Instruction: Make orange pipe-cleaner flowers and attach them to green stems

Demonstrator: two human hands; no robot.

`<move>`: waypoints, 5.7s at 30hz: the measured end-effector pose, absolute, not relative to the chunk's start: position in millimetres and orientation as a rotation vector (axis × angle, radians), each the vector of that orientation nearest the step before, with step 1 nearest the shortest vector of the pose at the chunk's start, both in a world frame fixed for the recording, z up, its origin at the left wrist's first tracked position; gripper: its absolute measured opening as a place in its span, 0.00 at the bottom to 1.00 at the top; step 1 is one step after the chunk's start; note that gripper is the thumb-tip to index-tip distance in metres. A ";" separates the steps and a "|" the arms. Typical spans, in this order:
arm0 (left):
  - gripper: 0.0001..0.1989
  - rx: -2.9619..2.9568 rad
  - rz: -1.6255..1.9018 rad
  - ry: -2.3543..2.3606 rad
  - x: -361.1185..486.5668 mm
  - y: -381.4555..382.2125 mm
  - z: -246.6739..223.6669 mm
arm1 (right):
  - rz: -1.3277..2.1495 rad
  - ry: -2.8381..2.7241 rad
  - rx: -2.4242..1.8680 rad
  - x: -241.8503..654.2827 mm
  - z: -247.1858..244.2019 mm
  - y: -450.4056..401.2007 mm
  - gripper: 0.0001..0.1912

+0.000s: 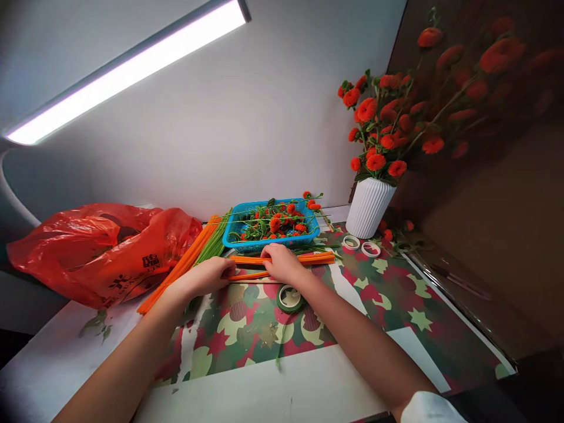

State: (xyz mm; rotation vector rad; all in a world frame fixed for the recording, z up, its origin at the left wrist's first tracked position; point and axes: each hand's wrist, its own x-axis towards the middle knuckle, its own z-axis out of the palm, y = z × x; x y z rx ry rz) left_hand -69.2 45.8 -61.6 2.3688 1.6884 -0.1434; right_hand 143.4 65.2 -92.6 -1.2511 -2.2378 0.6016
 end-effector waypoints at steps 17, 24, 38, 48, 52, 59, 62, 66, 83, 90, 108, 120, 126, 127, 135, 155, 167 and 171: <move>0.13 1.636 1.348 1.268 -125.7 22.1 22.5 | 0.688 -2.291 -1.221 145.1 -88.9 64.8 0.06; 0.22 1.007 1.997 0.887 -123.2 24.6 41.0 | 0.767 -2.272 -1.153 147.9 -81.3 63.6 0.03; 0.11 1.634 1.167 1.019 -32.9 -32.3 29.8 | 1.403 -1.353 -0.441 130.8 -10.5 -3.8 0.13; 0.14 1.725 1.338 1.212 -41.7 -22.4 28.0 | 1.141 -1.071 -0.507 169.4 24.1 3.0 0.12; 0.17 1.983 1.204 1.293 -50.0 -25.0 35.4 | 0.733 -1.315 -0.554 202.7 50.9 -17.8 0.05; 0.07 2.495 1.325 1.503 -46.1 -41.5 35.3 | 0.591 -2.045 -0.746 165.1 23.7 -18.4 0.10; 0.12 2.817 1.791 1.510 -45.5 -52.8 35.3 | 0.691 -1.975 -0.698 151.7 13.1 -15.4 0.10; 0.18 2.911 1.881 1.472 -42.0 -60.0 35.6 | 0.767 -1.900 -0.567 150.3 12.0 -19.7 0.09; 0.05 1.899 1.405 1.117 -28.0 -35.7 20.6 | 0.895 -1.824 -0.713 145.4 6.8 -16.8 0.12; 0.08 1.986 1.341 1.139 -30.2 -31.9 18.3 | 1.381 -1.762 -0.544 151.7 5.3 -1.9 0.16; 0.05 2.548 1.065 1.037 -36.3 -33.8 25.5 | 1.671 -1.848 -0.612 165.6 10.2 9.4 0.12; 0.05 2.699 1.241 1.306 -31.6 -45.4 29.6 | -0.036 -2.149 -0.558 159.9 2.3 -3.8 0.13; 0.03 3.256 1.474 0.966 -34.0 -38.3 22.5 | 1.327 -1.948 -0.659 166.7 13.1 1.4 0.13; 0.03 3.308 1.500 0.913 -34.3 -36.4 20.7 | 1.482 -1.892 -0.643 168.6 14.1 3.9 0.15; 0.04 3.446 1.547 0.747 -31.6 -33.5 15.2 | 2.020 -1.651 -0.644 174.3 10.1 16.8 0.16; 0.12 1.894 1.028 1.220 -28.5 -38.2 24.4 | 0.128 -2.154 -0.496 157.9 8.1 -12.4 0.10; 0.07 3.185 1.542 0.998 -34.9 -26.3 10.9 | 1.144 -1.916 -0.814 169.2 19.2 -6.9 0.09; 0.06 3.344 1.467 0.991 -34.9 -26.2 13.2 | 1.247 -1.887 -0.821 170.1 17.7 -5.1 0.11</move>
